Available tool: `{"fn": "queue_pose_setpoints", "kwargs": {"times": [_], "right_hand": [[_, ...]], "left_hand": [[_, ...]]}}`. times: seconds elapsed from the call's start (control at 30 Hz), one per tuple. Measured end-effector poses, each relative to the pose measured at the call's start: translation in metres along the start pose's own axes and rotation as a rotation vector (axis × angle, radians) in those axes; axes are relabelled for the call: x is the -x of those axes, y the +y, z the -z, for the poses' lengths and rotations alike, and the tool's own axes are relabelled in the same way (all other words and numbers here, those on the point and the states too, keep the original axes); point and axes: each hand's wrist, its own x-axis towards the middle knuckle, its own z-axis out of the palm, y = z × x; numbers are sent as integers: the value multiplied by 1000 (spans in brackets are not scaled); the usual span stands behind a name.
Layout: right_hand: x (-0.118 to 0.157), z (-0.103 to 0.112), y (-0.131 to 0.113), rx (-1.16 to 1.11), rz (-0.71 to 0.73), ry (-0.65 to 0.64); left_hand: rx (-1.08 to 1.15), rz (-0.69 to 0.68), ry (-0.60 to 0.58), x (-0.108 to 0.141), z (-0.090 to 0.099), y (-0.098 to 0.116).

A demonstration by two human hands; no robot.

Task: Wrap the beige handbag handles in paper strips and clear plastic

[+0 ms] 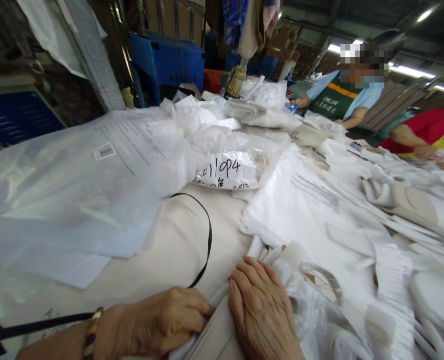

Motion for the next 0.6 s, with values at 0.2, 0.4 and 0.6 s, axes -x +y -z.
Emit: {"fn": "queue_pose_setpoints", "kwargs": {"times": [0.2, 0.4, 0.6], "right_hand": [[1, 0, -1, -32, -16, 9], [0, 3, -1, -78, -51, -13], [1, 5, -1, -105, -73, -39]], "left_hand": [[147, 213, 129, -16, -13, -8], [267, 628, 225, -30, -24, -9], [154, 574, 227, -20, -18, 5]]}}
